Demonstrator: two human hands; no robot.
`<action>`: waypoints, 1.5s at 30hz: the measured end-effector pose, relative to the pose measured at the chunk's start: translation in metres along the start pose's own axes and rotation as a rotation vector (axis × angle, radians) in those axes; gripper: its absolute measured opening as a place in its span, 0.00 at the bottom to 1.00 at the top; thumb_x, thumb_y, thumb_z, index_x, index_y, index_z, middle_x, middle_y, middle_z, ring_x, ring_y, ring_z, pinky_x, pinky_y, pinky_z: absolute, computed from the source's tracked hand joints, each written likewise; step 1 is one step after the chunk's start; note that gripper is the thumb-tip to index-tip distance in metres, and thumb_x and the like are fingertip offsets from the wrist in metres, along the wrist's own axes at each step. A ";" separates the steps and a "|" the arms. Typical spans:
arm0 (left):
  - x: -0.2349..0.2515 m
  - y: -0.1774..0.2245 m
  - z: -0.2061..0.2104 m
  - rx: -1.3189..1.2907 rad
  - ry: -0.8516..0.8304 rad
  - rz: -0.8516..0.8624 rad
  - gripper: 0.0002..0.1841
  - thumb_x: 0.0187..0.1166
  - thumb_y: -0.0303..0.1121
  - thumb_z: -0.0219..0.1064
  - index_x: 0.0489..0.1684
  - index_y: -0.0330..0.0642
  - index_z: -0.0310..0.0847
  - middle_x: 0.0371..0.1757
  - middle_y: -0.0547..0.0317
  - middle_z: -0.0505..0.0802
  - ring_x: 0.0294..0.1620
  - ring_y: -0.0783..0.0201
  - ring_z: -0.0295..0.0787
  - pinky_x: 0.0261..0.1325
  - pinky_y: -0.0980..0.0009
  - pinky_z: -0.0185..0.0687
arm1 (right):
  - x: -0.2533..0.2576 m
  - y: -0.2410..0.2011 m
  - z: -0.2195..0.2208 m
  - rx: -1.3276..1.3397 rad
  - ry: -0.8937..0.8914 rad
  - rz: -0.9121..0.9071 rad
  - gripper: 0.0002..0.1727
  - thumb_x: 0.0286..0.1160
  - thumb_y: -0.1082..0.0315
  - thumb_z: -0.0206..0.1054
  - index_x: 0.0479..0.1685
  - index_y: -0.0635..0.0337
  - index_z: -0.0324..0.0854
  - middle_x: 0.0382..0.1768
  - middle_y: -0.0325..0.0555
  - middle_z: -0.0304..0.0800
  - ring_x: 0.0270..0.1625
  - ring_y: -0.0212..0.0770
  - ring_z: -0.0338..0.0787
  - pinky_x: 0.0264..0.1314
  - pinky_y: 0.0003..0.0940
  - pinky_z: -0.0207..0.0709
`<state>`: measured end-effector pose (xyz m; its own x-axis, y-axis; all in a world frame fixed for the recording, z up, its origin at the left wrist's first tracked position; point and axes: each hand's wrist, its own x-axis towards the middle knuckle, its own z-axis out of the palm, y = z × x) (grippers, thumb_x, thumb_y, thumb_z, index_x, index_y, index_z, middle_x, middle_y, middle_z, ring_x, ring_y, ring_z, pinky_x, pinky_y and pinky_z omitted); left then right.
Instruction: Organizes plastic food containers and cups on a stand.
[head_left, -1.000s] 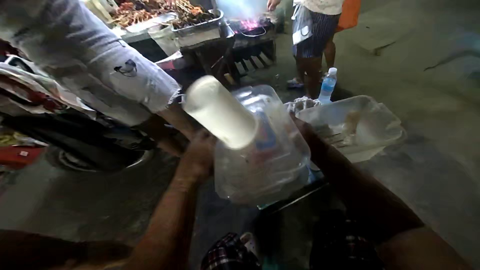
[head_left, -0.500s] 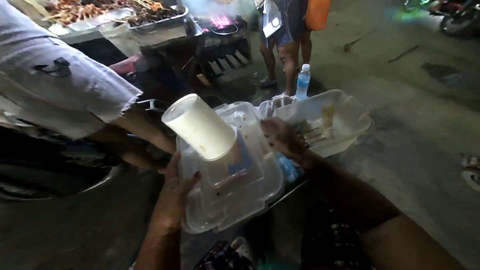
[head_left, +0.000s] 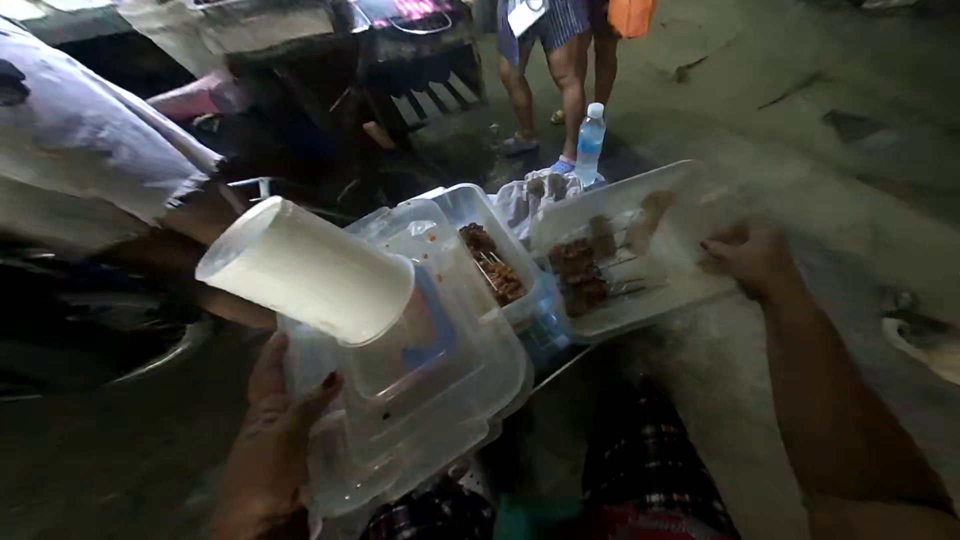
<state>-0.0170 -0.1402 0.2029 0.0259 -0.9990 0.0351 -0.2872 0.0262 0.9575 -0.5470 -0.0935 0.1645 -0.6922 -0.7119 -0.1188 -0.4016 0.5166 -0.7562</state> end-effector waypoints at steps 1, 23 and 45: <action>-0.001 0.004 0.003 0.017 0.003 -0.013 0.41 0.78 0.27 0.59 0.94 0.46 0.43 0.85 0.56 0.69 0.73 0.80 0.74 0.68 0.81 0.76 | -0.010 0.005 0.001 0.032 0.020 0.001 0.23 0.79 0.65 0.73 0.68 0.68 0.77 0.57 0.66 0.87 0.54 0.60 0.90 0.60 0.62 0.83; 0.002 0.016 0.016 0.030 0.057 -0.070 0.41 0.76 0.29 0.61 0.93 0.53 0.47 0.81 0.59 0.74 0.66 0.80 0.81 0.60 0.81 0.82 | 0.008 -0.056 0.115 -0.894 -0.810 -0.480 0.56 0.53 0.61 0.90 0.89 0.60 0.61 0.77 0.72 0.74 0.77 0.75 0.75 0.71 0.75 0.70; 0.007 0.015 0.013 0.072 0.042 -0.079 0.41 0.76 0.28 0.61 0.94 0.51 0.46 0.88 0.55 0.65 0.76 0.76 0.73 0.70 0.78 0.75 | 0.061 -0.036 0.143 -0.748 -0.876 -0.422 0.15 0.74 0.68 0.76 0.50 0.72 0.83 0.42 0.64 0.88 0.43 0.58 0.90 0.45 0.57 0.84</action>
<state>-0.0340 -0.1471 0.2137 0.0906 -0.9955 -0.0264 -0.3510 -0.0567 0.9346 -0.4887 -0.2240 0.0927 0.0964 -0.8199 -0.5644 -0.9417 0.1084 -0.3184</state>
